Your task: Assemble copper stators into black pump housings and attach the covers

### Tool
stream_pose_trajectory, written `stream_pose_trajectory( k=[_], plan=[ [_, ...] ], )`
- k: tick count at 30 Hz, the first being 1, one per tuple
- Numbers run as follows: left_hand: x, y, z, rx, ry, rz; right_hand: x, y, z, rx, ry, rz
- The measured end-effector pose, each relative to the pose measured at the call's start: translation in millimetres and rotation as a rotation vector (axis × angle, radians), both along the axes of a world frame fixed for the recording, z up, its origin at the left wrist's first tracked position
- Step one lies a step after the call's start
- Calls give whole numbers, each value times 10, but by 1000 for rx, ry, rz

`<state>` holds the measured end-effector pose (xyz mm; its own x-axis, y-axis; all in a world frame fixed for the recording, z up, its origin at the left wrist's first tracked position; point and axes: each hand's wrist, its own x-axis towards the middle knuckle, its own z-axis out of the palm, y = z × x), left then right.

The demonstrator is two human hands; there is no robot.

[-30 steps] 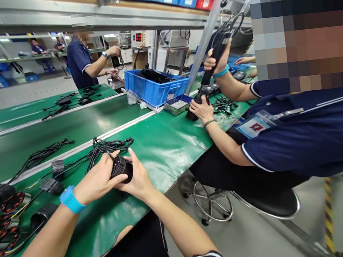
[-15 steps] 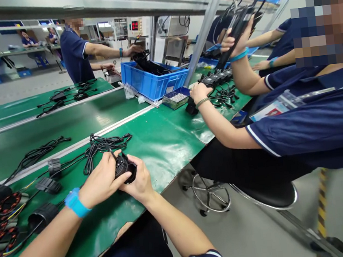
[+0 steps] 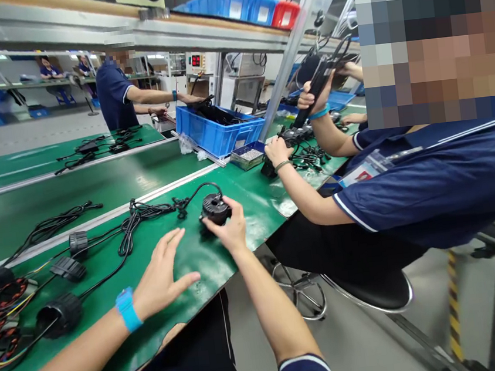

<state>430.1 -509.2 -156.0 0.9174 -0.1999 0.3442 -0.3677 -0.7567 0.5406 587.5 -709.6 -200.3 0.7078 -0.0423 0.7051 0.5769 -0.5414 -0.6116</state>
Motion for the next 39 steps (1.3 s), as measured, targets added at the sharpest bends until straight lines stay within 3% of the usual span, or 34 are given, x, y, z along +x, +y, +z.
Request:
stream_pose_trajectory(
  k=[5, 10, 15, 31, 36, 39],
  plan=[
    [-676, 250, -257, 157, 24, 9, 1059, -295, 44, 44, 42, -124],
    [-1019, 464, -512, 260, 34, 124, 1552, -368, 62, 59, 81, -174],
    [-1050, 540, -628, 318, 33, 120, 1531, -377, 25, 8, 51, -172],
    [-1072, 518, -587, 269, 56, 83, 1537, -455, 24, -176, 33, -206],
    [-1080, 524, -556, 227, 95, 73, 1469, -529, 135, -218, 1, -223],
    [-1104, 488, -429, 211, 146, 61, 1249, -453, 280, -190, -70, -221]
  ],
)
